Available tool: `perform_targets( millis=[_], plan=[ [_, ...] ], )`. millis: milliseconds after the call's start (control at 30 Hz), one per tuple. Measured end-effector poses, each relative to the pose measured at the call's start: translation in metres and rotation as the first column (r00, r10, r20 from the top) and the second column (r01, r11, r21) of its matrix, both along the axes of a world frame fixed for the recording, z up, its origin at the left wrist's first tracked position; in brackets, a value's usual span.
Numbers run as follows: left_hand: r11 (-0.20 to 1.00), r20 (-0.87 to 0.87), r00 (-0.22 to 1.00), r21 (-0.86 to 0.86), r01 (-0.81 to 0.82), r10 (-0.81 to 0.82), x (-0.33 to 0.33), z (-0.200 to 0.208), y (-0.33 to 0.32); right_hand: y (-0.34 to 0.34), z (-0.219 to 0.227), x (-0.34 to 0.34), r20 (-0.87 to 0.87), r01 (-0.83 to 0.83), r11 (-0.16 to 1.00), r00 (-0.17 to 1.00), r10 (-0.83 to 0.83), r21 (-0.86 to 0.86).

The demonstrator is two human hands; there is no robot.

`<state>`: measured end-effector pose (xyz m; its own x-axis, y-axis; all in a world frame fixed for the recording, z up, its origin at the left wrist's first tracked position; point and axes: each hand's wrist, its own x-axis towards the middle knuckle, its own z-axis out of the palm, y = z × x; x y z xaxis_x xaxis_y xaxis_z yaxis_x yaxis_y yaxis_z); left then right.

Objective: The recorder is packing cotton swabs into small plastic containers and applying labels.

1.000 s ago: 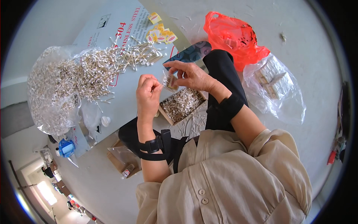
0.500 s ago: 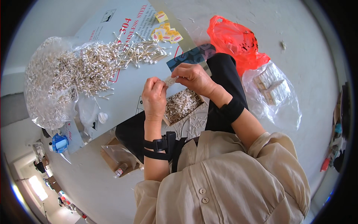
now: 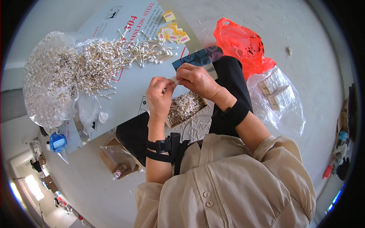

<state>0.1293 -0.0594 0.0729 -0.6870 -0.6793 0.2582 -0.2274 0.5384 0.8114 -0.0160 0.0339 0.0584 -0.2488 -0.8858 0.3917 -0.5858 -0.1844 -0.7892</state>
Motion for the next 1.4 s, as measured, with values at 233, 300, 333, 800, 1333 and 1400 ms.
perform_targets(
  millis=[233, 300, 333, 800, 1333, 1400],
  plan=[
    [0.931, 0.222, 0.975, 0.353, -0.096, 0.017, -0.012, 0.005, -0.022, -0.001, -0.002, 0.002, 0.006, 0.038, 0.999, 0.999, -0.038, 0.006],
    [0.928, 0.276, 0.961, 0.364, -0.074, -0.032, -0.014, 0.004, -0.027, -0.002, -0.001, 0.003, 0.002, 0.044, 0.999, 0.999, -0.044, 0.009],
    [0.928, 0.276, 0.961, 0.365, -0.076, -0.03, -0.014, 0.004, -0.03, -0.003, 0.0, 0.003, -0.011, 0.037, 0.999, 0.999, -0.036, 0.024],
    [0.866, 0.33, 0.941, 0.489, -0.102, -0.075, -0.008, 0.004, -0.038, -0.011, 0.0, 0.006, -0.171, 0.013, 0.999, 0.985, -0.006, 0.039],
    [0.975, 0.482, 0.875, 0.208, -0.075, -0.035, -0.013, 0.011, -0.043, -0.014, 0.001, 0.007, -0.177, 0.018, 0.998, 0.984, -0.008, 0.056],
    [0.988, 0.483, 0.875, 0.147, -0.039, -0.037, -0.013, 0.012, -0.044, -0.014, 0.001, 0.007, -0.176, 0.013, 0.998, 0.984, -0.003, 0.056]
  ],
)
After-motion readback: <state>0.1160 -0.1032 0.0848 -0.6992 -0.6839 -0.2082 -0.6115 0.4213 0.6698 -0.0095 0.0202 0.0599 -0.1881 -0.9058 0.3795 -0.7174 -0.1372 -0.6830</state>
